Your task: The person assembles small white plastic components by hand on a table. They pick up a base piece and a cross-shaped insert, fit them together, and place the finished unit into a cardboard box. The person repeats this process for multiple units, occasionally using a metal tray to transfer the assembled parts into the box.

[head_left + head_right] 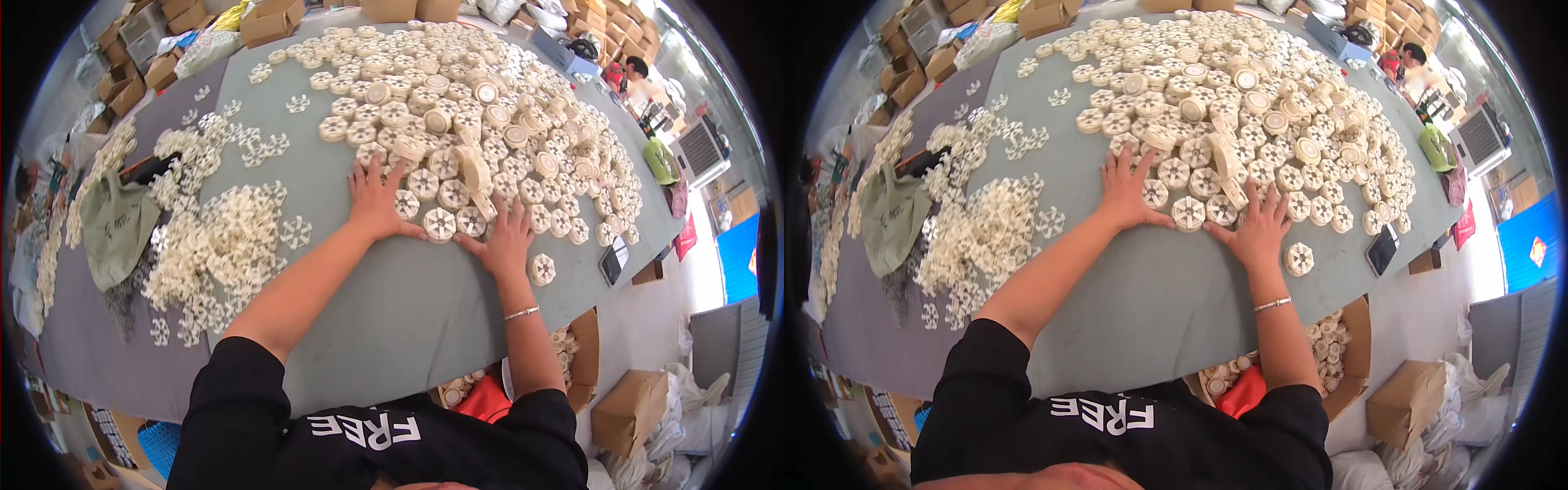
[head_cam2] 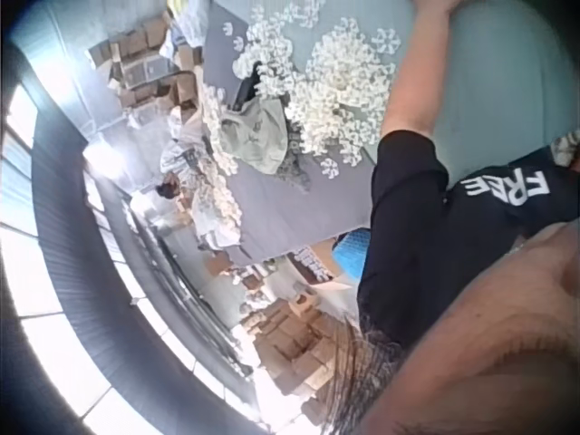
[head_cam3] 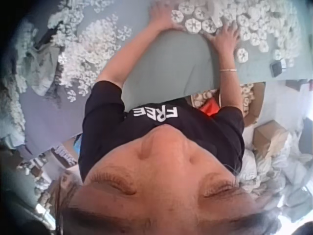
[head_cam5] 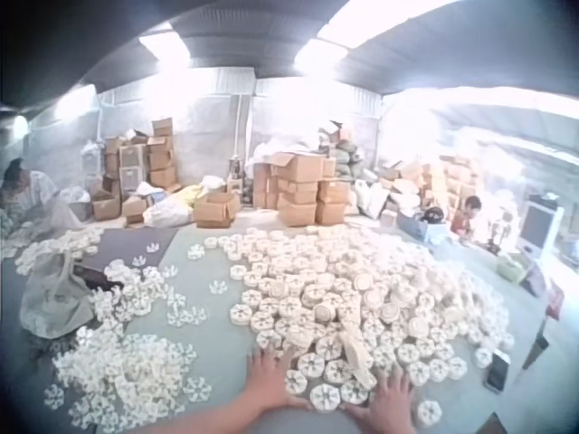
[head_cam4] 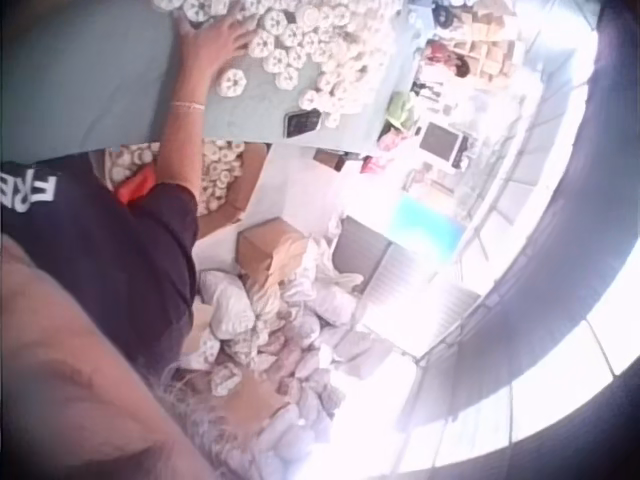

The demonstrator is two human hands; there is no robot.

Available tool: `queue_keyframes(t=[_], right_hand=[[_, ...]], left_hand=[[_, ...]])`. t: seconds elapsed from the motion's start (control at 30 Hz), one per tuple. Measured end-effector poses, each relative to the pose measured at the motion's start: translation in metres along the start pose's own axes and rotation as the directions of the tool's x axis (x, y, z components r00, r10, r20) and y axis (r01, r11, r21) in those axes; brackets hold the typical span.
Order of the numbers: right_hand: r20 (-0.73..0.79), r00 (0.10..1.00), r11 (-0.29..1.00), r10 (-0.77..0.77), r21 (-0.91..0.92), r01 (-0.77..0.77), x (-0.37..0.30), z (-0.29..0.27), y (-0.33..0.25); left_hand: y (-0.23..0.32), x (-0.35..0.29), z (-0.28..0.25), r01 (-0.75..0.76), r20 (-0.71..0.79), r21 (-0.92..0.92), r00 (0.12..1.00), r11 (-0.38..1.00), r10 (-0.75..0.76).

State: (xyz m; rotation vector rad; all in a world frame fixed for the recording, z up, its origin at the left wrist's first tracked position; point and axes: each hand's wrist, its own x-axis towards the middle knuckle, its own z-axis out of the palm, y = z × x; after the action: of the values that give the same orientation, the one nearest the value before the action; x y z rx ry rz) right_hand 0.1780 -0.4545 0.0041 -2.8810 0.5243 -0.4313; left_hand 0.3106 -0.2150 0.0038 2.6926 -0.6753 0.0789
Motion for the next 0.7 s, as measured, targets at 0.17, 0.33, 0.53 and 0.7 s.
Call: queue_keyframes(t=[0.17,0.33,0.53,0.7], right_hand=[[-0.021,0.999,0.998,0.04,-0.051,-0.041,0.059,0.017,0.012],[-0.038,0.994,0.991,0.104,-0.084,-0.107,0.105,0.039,0.022],[-0.144,0.986,0.996,0.083,0.029,-0.08,0.105,0.034,0.038],[0.028,0.981,0.981,0.193,0.025,-0.194,0.013,-0.049,0.032]], left_hand=[[0.003,0.061,0.011,0.038,-0.02,-0.012,0.999,0.999,-0.039],[0.002,0.109,0.026,0.041,-0.075,0.033,0.996,0.999,-0.038],[0.017,0.14,0.032,0.066,-0.052,-0.028,0.996,0.997,-0.067],[-0.02,0.08,0.021,0.011,-0.089,-0.046,0.996,0.999,-0.015]])
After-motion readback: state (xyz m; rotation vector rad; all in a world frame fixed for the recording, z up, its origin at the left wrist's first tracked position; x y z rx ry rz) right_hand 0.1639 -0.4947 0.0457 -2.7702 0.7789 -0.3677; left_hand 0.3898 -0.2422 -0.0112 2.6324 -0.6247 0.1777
